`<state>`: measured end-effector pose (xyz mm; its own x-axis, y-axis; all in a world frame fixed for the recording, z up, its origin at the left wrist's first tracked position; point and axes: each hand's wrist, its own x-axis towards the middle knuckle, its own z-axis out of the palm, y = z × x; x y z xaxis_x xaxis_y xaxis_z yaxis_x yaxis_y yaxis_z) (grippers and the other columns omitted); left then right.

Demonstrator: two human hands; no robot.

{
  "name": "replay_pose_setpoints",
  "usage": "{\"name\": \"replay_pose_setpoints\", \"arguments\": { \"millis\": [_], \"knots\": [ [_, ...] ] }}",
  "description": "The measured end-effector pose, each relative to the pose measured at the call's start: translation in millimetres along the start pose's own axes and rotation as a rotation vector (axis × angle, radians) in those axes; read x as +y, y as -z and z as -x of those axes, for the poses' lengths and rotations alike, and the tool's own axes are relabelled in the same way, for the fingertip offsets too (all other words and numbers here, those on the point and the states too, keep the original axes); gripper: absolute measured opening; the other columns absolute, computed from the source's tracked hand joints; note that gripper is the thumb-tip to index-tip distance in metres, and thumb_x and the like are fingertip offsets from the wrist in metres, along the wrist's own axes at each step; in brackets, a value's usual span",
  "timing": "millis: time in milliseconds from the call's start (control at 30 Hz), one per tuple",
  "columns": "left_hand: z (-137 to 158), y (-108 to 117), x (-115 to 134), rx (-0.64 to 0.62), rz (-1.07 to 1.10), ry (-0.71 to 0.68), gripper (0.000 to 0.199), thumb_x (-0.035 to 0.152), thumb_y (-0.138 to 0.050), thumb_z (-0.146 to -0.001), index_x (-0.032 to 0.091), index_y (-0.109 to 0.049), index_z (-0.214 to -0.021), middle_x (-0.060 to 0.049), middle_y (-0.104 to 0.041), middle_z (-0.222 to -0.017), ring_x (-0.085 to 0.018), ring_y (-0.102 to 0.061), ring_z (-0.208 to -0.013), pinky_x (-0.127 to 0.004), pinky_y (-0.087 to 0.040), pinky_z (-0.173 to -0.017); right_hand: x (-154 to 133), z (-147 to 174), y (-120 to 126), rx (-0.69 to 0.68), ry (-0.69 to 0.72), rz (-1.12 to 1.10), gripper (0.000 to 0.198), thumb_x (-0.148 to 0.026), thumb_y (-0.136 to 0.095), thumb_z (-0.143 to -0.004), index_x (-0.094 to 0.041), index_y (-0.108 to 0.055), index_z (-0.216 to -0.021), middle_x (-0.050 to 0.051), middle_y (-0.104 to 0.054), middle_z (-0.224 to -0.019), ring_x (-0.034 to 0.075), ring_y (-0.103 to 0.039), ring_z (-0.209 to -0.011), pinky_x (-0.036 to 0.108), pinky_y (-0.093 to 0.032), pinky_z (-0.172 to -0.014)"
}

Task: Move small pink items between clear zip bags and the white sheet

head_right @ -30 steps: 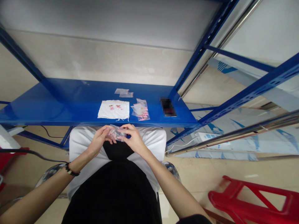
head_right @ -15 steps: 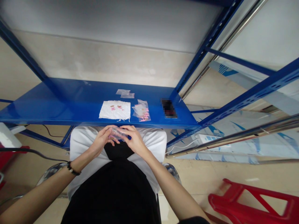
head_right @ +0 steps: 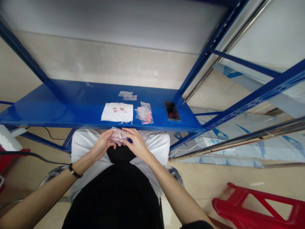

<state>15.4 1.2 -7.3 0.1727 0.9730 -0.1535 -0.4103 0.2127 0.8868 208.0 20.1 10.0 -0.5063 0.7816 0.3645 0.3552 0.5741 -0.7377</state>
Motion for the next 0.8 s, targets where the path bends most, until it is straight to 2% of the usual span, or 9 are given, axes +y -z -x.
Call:
{"name": "replay_pose_setpoints", "arguments": {
  "millis": [100,167,267,333,433,567,633,700,800],
  "knots": [
    [-0.9,-1.1,-0.4,0.058,0.011,-0.006,0.03,0.043,-0.061,-0.087,0.013,-0.06,-0.09,-0.004,-0.067,-0.071,-0.014,-0.063,-0.05,-0.02,-0.043,-0.041,-3.2,-1.0,-0.3,0.039,-0.011,-0.046,0.035,-0.027,-0.06,-0.092,-0.033,-0.065,-0.126,0.005,-0.064,-0.127,0.025,-0.054,-0.118,0.046,-0.039,-0.105],
    [-1.7,-1.6,-0.1,0.101,0.025,-0.01,0.029,0.042,-0.064,-0.085,0.014,-0.058,-0.084,-0.002,-0.065,-0.067,-0.012,-0.061,-0.047,-0.019,-0.04,-0.039,-4.9,-1.4,0.2,0.104,-0.03,-0.135,0.026,-0.026,-0.058,-0.093,-0.03,-0.071,-0.115,0.005,-0.068,-0.117,0.024,-0.058,-0.112,0.043,-0.041,-0.102],
    [-2.6,-1.0,1.1,0.123,0.058,-0.018,0.028,0.042,-0.064,-0.084,0.015,-0.056,-0.084,-0.003,-0.067,-0.068,-0.011,-0.058,-0.046,-0.019,-0.038,-0.04,-5.3,-0.7,-1.1,0.3,-0.137,-0.337,0.019,-0.03,-0.056,-0.093,-0.025,-0.074,-0.097,0.006,-0.071,-0.101,0.022,-0.063,-0.098,0.038,-0.047,-0.094],
    [-2.8,-0.2,1.9,0.128,0.071,-0.025,0.029,0.043,-0.064,-0.084,0.015,-0.057,-0.086,-0.003,-0.068,-0.069,-0.01,-0.057,-0.045,-0.019,-0.037,-0.04,-4.6,0.9,-5.2,0.427,-0.244,-0.516,0.021,-0.034,-0.055,-0.093,-0.023,-0.073,-0.098,0.006,-0.071,-0.096,0.02,-0.065,-0.089,0.036,-0.05,-0.087],
    [-1.5,-0.6,2.9,0.119,0.062,-0.041,0.031,0.045,-0.064,-0.084,0.015,-0.058,-0.088,-0.003,-0.067,-0.068,-0.009,-0.056,-0.043,-0.018,-0.036,-0.038,-6.0,3.7,-16.2,0.492,-0.36,-0.801,0.031,-0.04,-0.052,-0.093,-0.022,-0.066,-0.114,0.008,-0.07,-0.106,0.019,-0.066,-0.09,0.033,-0.052,-0.083],
    [4.6,-4.9,2.5,0.077,-0.052,-0.102,0.034,0.049,-0.059,-0.086,0.015,-0.056,-0.086,-0.001,-0.064,-0.065,-0.009,-0.054,-0.039,-0.017,-0.035,-0.034,-15.0,5.0,-33.0,0.439,-0.451,-1.07,0.048,-0.052,-0.04,-0.095,-0.022,-0.056,-0.129,0.011,-0.064,-0.127,0.023,-0.061,-0.115,0.038,-0.051,-0.094],
    [9.0,-7.0,1.8,0.057,-0.166,-0.129,0.036,0.053,-0.056,-0.087,0.017,-0.054,-0.086,0.0,-0.063,-0.063,-0.008,-0.052,-0.035,-0.016,-0.032,-0.029,-19.1,5.0,-41.3,0.427,-0.491,-1.188,0.052,-0.056,-0.035,-0.095,-0.021,-0.056,-0.129,0.012,-0.061,-0.131,0.024,-0.059,-0.119,0.041,-0.051,-0.095],
    [13.7,-8.5,1.4,0.039,-0.281,-0.146,0.038,0.056,-0.053,-0.088,0.018,-0.053,-0.086,0.002,-0.061,-0.057,-0.008,-0.049,-0.03,-0.015,-0.027,-0.027,-20.6,5.9,-50.4,0.46,-0.544,-1.275,0.054,-0.057,-0.034,-0.095,-0.02,-0.058,-0.125,0.013,-0.063,-0.13,0.026,-0.062,-0.115,0.043,-0.053,-0.092],
    [20.5,-9.9,3.0,0.018,-0.467,-0.184,0.037,0.054,-0.047,-0.092,0.019,-0.056,-0.088,0.008,-0.048,-0.041,-0.009,-0.041,-0.025,-0.015,-0.023,-0.029,-17.3,10.4,-66.9,0.559,-0.637,-1.311,0.052,-0.055,-0.034,-0.094,-0.018,-0.061,-0.118,0.013,-0.067,-0.122,0.026,-0.067,-0.105,0.043,-0.056,-0.085]
  ]
}}
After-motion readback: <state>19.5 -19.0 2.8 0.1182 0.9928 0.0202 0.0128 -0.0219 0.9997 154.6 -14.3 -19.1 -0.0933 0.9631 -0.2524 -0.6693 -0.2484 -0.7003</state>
